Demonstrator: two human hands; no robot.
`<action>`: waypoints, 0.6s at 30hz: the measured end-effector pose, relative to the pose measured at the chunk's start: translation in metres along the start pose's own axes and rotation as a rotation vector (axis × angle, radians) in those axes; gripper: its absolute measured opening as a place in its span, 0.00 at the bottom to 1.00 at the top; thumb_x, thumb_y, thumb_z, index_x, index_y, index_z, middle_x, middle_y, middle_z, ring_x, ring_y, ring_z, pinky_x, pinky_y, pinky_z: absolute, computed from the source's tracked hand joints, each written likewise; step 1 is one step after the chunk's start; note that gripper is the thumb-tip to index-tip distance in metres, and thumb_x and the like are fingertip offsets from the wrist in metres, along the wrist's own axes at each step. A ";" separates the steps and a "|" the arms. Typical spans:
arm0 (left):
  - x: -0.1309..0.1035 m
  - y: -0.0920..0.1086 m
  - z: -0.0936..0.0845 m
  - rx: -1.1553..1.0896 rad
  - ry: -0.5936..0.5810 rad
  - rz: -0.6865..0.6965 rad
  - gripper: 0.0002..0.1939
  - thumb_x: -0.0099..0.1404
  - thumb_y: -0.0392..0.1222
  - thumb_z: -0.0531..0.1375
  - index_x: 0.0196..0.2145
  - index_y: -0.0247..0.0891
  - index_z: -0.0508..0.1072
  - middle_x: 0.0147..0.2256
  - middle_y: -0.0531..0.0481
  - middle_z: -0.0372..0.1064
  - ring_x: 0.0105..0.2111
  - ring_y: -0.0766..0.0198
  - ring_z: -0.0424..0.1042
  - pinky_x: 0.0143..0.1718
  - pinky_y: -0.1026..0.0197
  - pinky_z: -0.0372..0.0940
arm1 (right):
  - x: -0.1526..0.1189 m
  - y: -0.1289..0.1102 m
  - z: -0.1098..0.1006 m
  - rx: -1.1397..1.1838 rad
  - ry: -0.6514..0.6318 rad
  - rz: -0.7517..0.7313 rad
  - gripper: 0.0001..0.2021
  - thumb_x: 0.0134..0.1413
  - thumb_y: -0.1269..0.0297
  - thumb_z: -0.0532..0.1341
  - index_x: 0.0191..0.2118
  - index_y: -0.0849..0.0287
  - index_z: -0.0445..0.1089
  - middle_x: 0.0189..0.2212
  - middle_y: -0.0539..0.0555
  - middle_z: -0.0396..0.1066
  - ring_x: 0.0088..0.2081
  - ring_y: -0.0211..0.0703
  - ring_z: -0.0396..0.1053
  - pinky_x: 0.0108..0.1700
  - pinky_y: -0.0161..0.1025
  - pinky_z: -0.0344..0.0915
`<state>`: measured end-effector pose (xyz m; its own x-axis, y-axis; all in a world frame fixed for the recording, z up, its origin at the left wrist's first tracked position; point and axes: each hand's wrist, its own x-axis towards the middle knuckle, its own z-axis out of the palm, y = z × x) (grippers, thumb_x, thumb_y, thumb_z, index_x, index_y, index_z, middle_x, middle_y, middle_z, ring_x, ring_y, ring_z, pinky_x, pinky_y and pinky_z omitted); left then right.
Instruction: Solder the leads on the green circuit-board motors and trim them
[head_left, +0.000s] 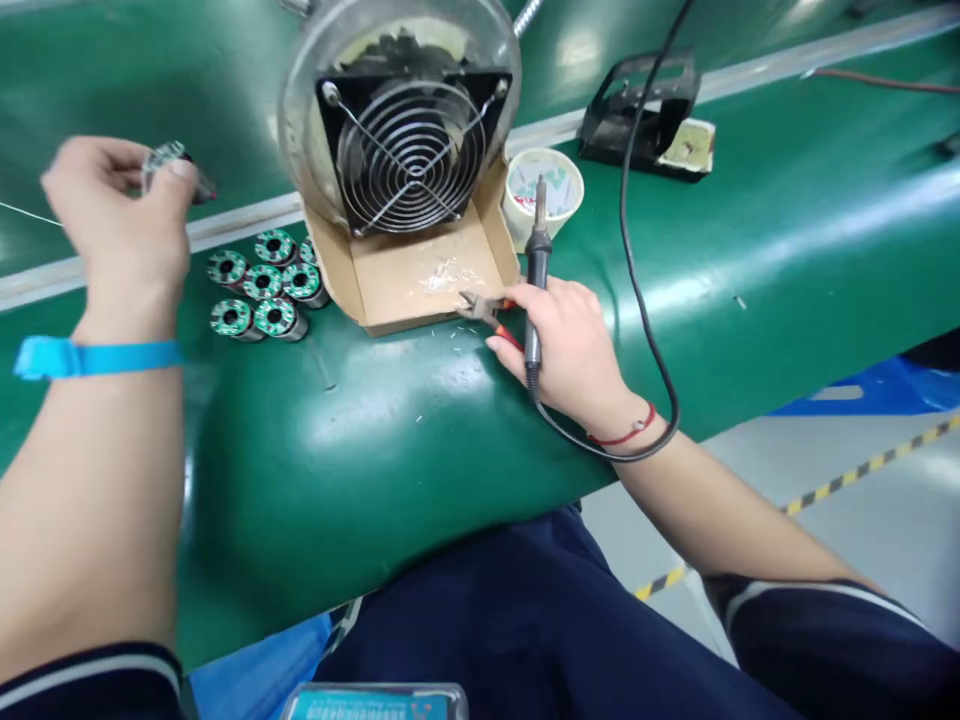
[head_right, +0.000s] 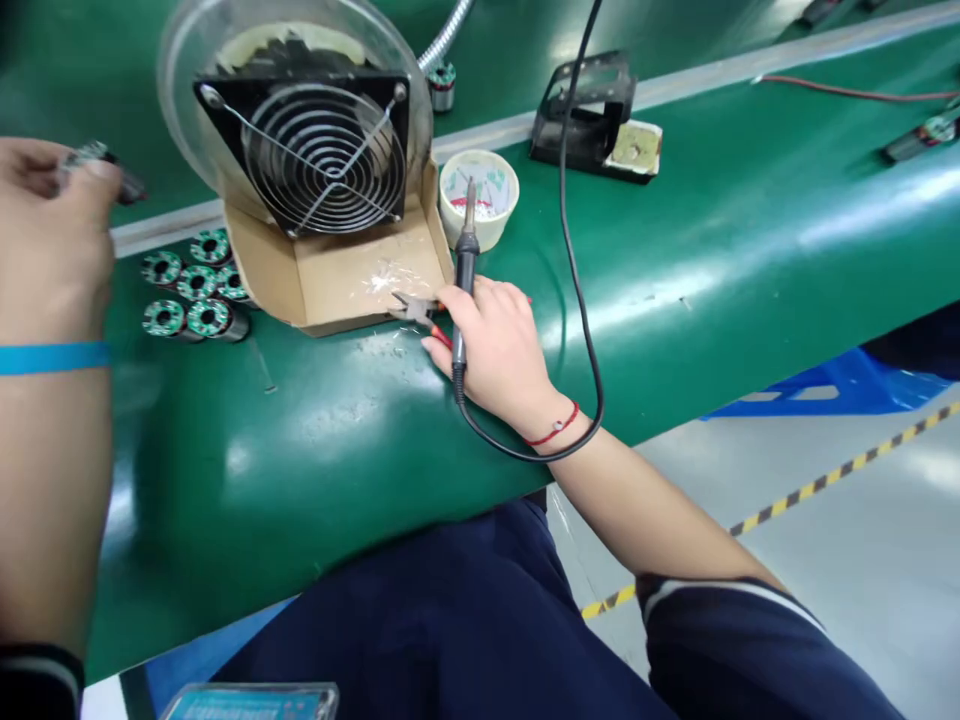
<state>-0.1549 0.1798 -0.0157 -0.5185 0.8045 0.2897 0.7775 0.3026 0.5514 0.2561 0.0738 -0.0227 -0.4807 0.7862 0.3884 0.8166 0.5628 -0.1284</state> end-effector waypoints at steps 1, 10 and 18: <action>0.013 -0.004 0.006 0.023 0.010 -0.068 0.17 0.67 0.40 0.68 0.50 0.27 0.77 0.37 0.56 0.69 0.32 0.78 0.61 0.40 0.66 0.66 | 0.000 0.003 0.000 0.034 0.057 -0.001 0.21 0.70 0.50 0.56 0.55 0.63 0.69 0.49 0.64 0.76 0.51 0.59 0.73 0.53 0.54 0.69; 0.004 -0.033 -0.023 0.019 -0.056 -0.269 0.41 0.56 0.22 0.68 0.65 0.29 0.63 0.56 0.51 0.69 0.58 0.65 0.66 0.64 0.57 0.60 | -0.003 0.021 0.000 0.414 0.147 0.336 0.26 0.72 0.48 0.55 0.69 0.51 0.65 0.42 0.56 0.81 0.35 0.49 0.78 0.44 0.50 0.74; -0.054 -0.019 -0.048 -0.259 -0.575 -0.075 0.30 0.59 0.30 0.69 0.59 0.36 0.73 0.48 0.55 0.76 0.33 0.77 0.67 0.33 0.72 0.64 | -0.005 0.023 0.004 0.518 0.183 0.270 0.25 0.70 0.52 0.58 0.69 0.45 0.64 0.55 0.59 0.76 0.54 0.55 0.77 0.57 0.54 0.73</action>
<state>-0.1594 0.1062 -0.0043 -0.2383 0.9537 -0.1835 0.5980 0.2929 0.7461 0.2763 0.0838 -0.0313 -0.1786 0.8875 0.4249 0.6181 0.4372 -0.6534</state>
